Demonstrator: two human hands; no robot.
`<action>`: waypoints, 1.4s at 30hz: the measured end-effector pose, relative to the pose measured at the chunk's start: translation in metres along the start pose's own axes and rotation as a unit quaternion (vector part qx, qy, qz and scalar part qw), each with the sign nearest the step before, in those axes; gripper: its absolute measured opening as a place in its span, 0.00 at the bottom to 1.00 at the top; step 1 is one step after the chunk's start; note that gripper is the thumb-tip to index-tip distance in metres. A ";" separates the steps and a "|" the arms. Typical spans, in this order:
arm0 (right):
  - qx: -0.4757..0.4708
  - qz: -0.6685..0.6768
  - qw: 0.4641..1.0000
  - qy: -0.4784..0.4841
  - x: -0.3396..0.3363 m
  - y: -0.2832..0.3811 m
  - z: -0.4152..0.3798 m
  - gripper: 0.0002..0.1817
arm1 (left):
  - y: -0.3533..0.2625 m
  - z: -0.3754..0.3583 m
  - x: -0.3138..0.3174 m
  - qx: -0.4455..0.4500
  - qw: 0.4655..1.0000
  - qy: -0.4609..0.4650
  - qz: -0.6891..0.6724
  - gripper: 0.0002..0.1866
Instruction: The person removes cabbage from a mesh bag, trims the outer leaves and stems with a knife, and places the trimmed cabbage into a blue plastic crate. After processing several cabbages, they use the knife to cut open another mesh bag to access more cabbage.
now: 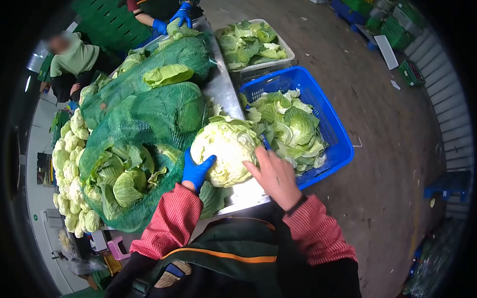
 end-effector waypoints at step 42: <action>0.161 0.333 0.923 0.104 0.110 -0.042 -0.029 0.27 | 0.005 -0.010 -0.030 -0.092 0.986 0.130 0.042 0.61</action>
Point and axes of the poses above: each hand's wrist, its own z-axis towards the middle knuckle, its own x-axis out of the palm, y = z × x, the point moved 10 cm from there along z, towards the middle knuckle, and after that the axes turned 2 degrees about -z, right-handed, at the moved point
